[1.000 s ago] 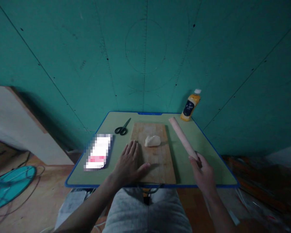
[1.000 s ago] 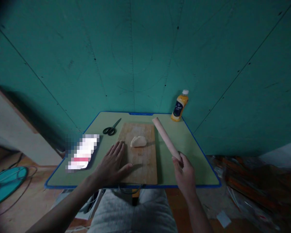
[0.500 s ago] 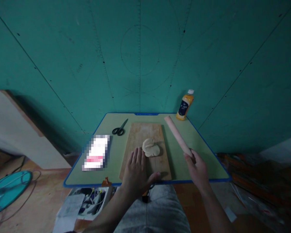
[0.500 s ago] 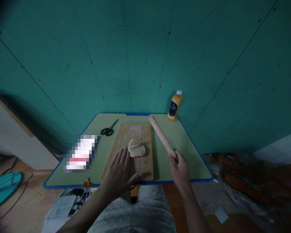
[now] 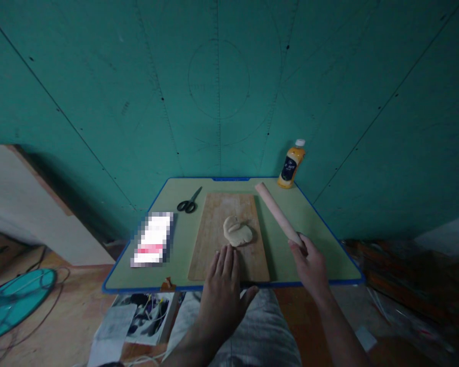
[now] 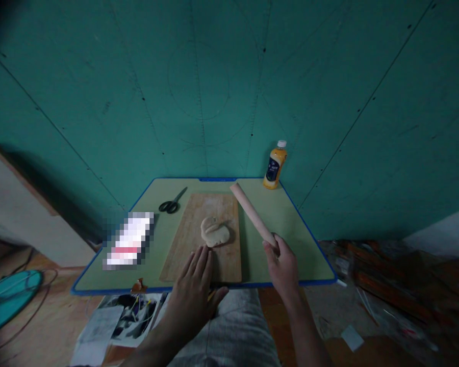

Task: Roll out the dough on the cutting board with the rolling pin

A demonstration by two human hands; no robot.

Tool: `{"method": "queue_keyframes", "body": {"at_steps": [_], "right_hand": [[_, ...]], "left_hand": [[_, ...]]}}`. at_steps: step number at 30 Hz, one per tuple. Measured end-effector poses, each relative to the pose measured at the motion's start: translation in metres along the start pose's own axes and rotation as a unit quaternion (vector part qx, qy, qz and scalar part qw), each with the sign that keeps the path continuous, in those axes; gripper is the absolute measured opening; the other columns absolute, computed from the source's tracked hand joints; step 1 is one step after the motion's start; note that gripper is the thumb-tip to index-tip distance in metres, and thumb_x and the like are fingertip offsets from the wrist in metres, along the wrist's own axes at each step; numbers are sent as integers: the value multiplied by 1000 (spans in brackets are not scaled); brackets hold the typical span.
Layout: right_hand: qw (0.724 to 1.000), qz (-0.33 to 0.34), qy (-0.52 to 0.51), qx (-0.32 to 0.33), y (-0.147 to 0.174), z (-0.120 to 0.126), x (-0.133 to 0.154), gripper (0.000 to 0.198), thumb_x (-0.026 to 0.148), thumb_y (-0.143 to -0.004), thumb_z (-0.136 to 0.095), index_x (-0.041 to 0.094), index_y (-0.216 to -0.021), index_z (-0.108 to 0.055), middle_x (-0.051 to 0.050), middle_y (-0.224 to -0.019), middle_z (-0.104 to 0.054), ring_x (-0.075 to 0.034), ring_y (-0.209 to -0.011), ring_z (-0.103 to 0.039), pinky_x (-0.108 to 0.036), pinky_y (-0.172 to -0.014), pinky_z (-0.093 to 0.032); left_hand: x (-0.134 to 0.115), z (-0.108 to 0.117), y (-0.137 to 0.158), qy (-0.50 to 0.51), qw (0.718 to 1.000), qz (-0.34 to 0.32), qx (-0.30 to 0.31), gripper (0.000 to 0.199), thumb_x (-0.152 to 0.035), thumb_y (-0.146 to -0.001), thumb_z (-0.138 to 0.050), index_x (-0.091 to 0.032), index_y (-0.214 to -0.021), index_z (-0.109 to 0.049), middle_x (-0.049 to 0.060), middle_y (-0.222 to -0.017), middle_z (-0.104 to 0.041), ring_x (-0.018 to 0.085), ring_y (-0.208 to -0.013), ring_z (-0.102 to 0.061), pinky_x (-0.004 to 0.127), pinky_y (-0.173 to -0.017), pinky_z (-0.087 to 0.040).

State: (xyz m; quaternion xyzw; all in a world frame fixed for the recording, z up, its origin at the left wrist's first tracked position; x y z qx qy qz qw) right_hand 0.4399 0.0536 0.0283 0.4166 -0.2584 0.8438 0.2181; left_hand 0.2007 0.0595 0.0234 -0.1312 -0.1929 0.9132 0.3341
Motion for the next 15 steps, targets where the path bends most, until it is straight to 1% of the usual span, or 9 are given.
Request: {"method": "queue_keyframes", "body": {"at_steps": [4,6,8,11,13,15], "right_hand": [[1000,4,-10,2,0,0,0,56,62,-78,-49,15,-104,-65,-10,-85,-71,-25,-77,-65,-32,-68,-50],[1000,7,-12,8,1,0,2,55,60,-79,-49,14,-104,-65,-10,-85,-71,-24,-77,-65,-32,-68,-50],[1000,12,-11,9,1,0,3,54,59,-79,-49,14,-105,-65,-11,-87,-71,-24,-78,-65,-32,-69,-50],[1000,16,-9,11,1,0,4,54,59,-79,-49,14,-105,-64,-11,-87,-71,-25,-79,-65,-32,-69,-50],[1000,16,-8,17,1,-1,4,54,59,-79,-49,14,-105,-64,-11,-87,-71,-25,-78,-65,-32,-69,-50],[1000,15,-6,20,1,-1,4,55,59,-79,-48,13,-106,-64,-12,-88,-71,-25,-78,-65,-33,-70,-49]], "left_hand": [[11,11,4,11,999,-37,30,75,-54,-88,-51,-15,-148,-29,17,-150,-38,32,-138,-36,52,-108,-40],[21,17,6,11,997,-58,46,70,-53,-89,-49,-17,-147,-33,14,-150,-39,30,-138,-37,49,-109,-39],[32,21,6,5,997,-62,53,64,-51,-91,-47,-18,-144,-38,13,-148,-43,29,-138,-38,48,-110,-38],[47,24,-5,0,999,-30,43,55,-48,-94,-42,-18,-139,-45,13,-143,-50,29,-135,-41,48,-109,-38],[52,25,-19,5,999,5,34,53,-47,-94,-42,-17,-138,-45,14,-138,-53,29,-132,-44,47,-107,-39],[52,25,-38,9,999,43,24,61,-51,-90,-48,-15,-139,-41,17,-135,-55,32,-127,-48,47,-103,-41]]}}
Point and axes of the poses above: each hand's wrist, its own y-axis away from the middle knuckle, its own z-axis out of the back of the hand, x = y × z, the point moved 3 cm from there along -y, towards the middle knuckle
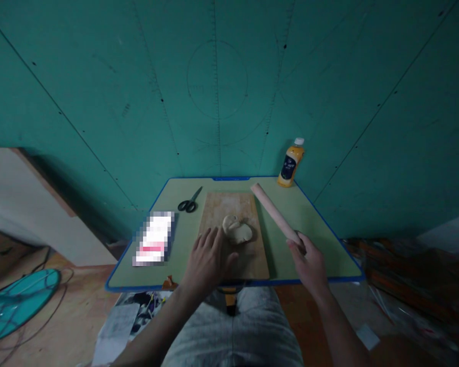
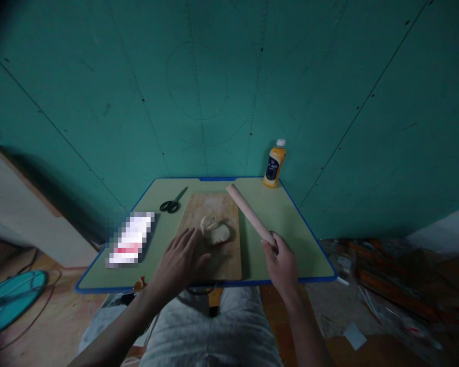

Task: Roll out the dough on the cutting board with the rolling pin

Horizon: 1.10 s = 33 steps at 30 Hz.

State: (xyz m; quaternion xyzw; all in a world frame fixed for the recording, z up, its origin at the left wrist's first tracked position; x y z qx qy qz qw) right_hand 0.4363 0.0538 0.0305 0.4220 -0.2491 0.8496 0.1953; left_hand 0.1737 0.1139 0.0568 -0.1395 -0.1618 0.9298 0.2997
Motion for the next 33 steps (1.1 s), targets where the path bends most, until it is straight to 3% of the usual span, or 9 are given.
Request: {"method": "queue_keyframes", "body": {"at_steps": [4,9,14,20,25,27,30,33], "right_hand": [[1000,-4,1,-3,1,0,-1,55,59,-80,-48,14,-107,-63,-11,-89,-71,-25,-80,-66,-32,-71,-49],[1000,7,-2,-7,2,1,0,52,58,-81,-48,14,-105,-64,-11,-88,-72,-25,-79,-66,-32,-69,-50],[1000,7,-2,-4,3,1,-1,52,58,-81,-49,15,-106,-64,-11,-90,-72,-25,-82,-68,-32,-69,-50],[1000,0,6,-17,4,1,-4,53,60,-79,-50,16,-107,-64,-12,-93,-72,-27,-85,-68,-35,-73,-51],[1000,11,4,-8,4,1,-4,52,58,-81,-50,16,-107,-64,-12,-94,-72,-27,-86,-68,-34,-74,-51],[1000,16,2,-13,4,2,-4,51,58,-81,-50,16,-106,-64,-12,-94,-72,-26,-85,-68,-34,-73,-51],[1000,16,6,-21,4,2,-3,50,58,-81,-51,16,-105,-65,-12,-91,-72,-26,-82,-67,-33,-71,-51],[1000,18,16,-17,4,1,-2,51,57,-80,-51,15,-106,-65,-13,-92,-72,-26,-82,-67,-33,-72,-51]], "left_hand": [[-8,-2,-35,7,1000,5,20,89,-64,-76,-61,-12,-142,-34,21,-134,-53,35,-123,-49,48,-99,-41],[4,-8,-64,14,998,26,52,86,-59,-79,-60,-13,-145,-30,18,-126,-61,32,-116,-55,43,-96,-41],[28,-9,-86,34,999,27,21,68,-48,-86,-58,-9,-140,-41,18,-121,-64,29,-112,-59,40,-93,-46],[42,-12,-96,113,991,-54,-48,24,-31,-94,-50,-19,-108,-67,8,-107,-69,20,-100,-62,35,-88,-51],[29,4,-71,114,986,-110,-55,26,-29,-91,-55,-19,-114,-63,9,-111,-65,22,-104,-59,40,-89,-51],[24,13,-49,106,987,-112,-48,31,-29,-92,-54,-18,-120,-59,11,-117,-62,25,-111,-55,44,-93,-49],[21,18,-9,102,987,-123,-3,32,-32,-94,-48,-17,-120,-59,13,-117,-63,22,-107,-58,40,-90,-52],[21,11,23,30,994,-100,19,50,-46,-94,-44,-15,-134,-49,16,-134,-56,28,-126,-49,47,-100,-45]]}}
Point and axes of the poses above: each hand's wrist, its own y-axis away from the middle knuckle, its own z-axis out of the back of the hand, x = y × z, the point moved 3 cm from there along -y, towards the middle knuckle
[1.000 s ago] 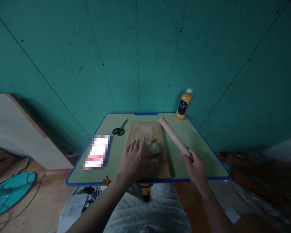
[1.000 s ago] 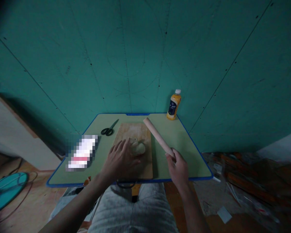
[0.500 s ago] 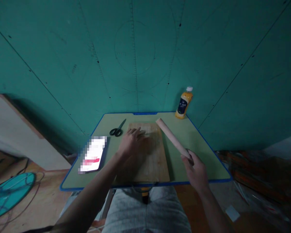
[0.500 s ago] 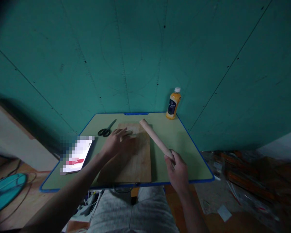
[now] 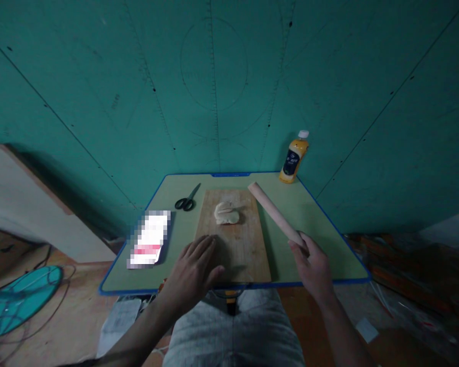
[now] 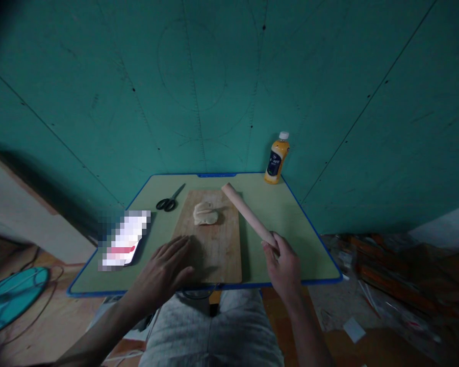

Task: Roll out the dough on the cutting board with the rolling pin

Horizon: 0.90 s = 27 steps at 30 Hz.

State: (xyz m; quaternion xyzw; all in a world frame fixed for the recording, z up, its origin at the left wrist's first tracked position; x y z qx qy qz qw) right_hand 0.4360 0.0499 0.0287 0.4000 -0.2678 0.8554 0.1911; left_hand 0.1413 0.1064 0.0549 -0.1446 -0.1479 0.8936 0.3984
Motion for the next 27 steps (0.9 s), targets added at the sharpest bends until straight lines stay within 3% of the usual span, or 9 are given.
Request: {"method": "queue_keyframes", "body": {"at_steps": [3,6,12,18,24,27], "right_hand": [[1000,2,8,-2,0,-1,0,53,58,-80,-50,15,-106,-65,-14,-93,-72,-27,-85,-67,-35,-74,-50],[1000,-1,6,-4,-1,-1,-1,53,59,-80,-50,16,-106,-66,-13,-92,-72,-27,-84,-67,-34,-72,-51],[1000,2,6,2,-2,-2,-1,51,58,-81,-50,16,-105,-66,-12,-90,-72,-26,-82,-67,-33,-71,-51],[1000,10,9,0,-1,-2,0,49,56,-82,-50,16,-106,-66,-13,-95,-72,-27,-87,-68,-33,-72,-51],[1000,14,10,0,-1,-1,2,48,55,-81,-50,16,-105,-66,-13,-93,-72,-26,-86,-67,-34,-73,-51],[1000,7,5,6,-2,-1,2,50,56,-81,-50,16,-106,-65,-13,-93,-73,-26,-86,-67,-34,-74,-51]], "left_hand": [[-11,-12,10,-58,998,2,7,74,-59,-91,-41,-9,-144,-34,20,-147,-42,33,-138,-35,51,-109,-36],[-24,-23,0,-74,997,3,15,80,-64,-89,-38,-8,-146,-33,20,-149,-38,33,-140,-31,49,-112,-32],[-33,-27,-22,-49,996,-53,55,73,-59,-93,-34,-6,-144,-35,19,-149,-38,31,-141,-29,47,-113,-31],[-32,-14,-14,-13,987,-122,102,61,-43,-96,-42,-13,-147,-30,12,-151,-37,24,-142,-28,43,-116,-28],[-27,-6,-3,37,984,-153,86,58,-39,-95,-47,-20,-148,-31,10,-148,-43,22,-141,-32,44,-114,-34],[-13,0,-2,47,992,-111,46,54,-35,-95,-45,-17,-145,-36,13,-145,-46,24,-139,-36,44,-110,-41]]}}
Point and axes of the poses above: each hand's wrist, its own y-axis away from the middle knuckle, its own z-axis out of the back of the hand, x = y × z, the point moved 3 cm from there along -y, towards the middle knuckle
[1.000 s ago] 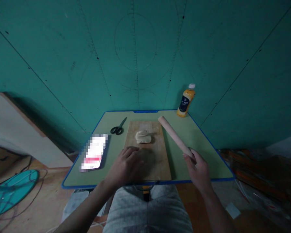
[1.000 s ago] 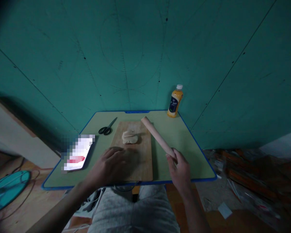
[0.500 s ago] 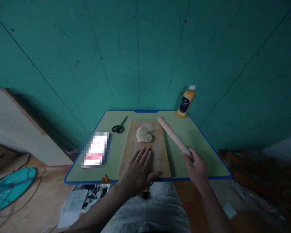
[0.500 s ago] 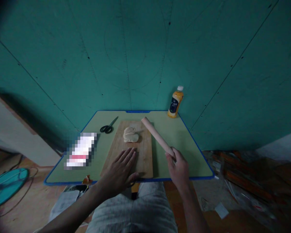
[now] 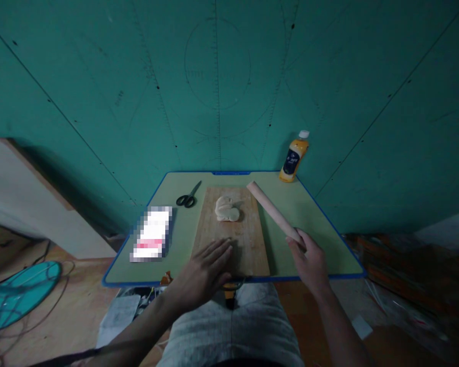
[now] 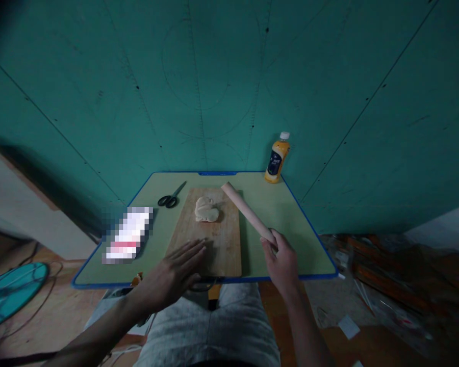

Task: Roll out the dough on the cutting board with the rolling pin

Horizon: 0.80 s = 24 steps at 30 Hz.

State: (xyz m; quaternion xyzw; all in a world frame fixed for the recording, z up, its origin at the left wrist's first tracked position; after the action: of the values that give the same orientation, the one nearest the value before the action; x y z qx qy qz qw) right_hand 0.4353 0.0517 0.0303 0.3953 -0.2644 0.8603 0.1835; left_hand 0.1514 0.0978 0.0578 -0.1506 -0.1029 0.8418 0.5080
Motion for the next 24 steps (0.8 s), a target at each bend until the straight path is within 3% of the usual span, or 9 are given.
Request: {"method": "queue_keyframes", "body": {"at_steps": [3,7,13,21,24], "right_hand": [[1000,-12,-4,0,-1,1,-1,52,59,-80,-50,16,-105,-65,-12,-91,-73,-26,-82,-67,-34,-71,-50],[1000,-19,-5,-4,-2,2,-1,54,61,-78,-50,15,-103,-66,-12,-88,-72,-25,-79,-66,-33,-70,-50],[1000,-21,-10,-6,-2,3,3,55,60,-78,-50,14,-103,-66,-9,-83,-71,-23,-71,-63,-31,-66,-49],[999,-31,-16,-3,-3,3,3,56,60,-78,-49,14,-103,-65,-8,-80,-70,-22,-69,-61,-30,-63,-48],[1000,-24,-15,-6,-2,3,2,55,60,-79,-49,14,-103,-66,-8,-81,-70,-22,-70,-61,-30,-64,-48]], "left_hand": [[12,5,6,-19,997,64,-41,50,-34,-96,-43,-15,-142,-42,15,-144,-47,26,-138,-38,45,-107,-44],[7,2,16,-50,993,101,-34,52,-40,-95,-45,-13,-139,-45,16,-143,-48,28,-136,-40,47,-107,-43],[-16,-6,9,-38,996,79,-15,44,-31,-94,-48,-17,-136,-49,12,-143,-50,26,-137,-40,50,-110,-39],[-8,-7,-16,27,999,40,7,29,-35,-89,-58,-34,-117,-67,3,-136,-58,27,-130,-48,51,-107,-39],[-9,-8,-14,44,998,35,-18,24,-33,-91,-57,-34,-110,-70,0,-129,-63,24,-126,-51,48,-105,-42]]}}
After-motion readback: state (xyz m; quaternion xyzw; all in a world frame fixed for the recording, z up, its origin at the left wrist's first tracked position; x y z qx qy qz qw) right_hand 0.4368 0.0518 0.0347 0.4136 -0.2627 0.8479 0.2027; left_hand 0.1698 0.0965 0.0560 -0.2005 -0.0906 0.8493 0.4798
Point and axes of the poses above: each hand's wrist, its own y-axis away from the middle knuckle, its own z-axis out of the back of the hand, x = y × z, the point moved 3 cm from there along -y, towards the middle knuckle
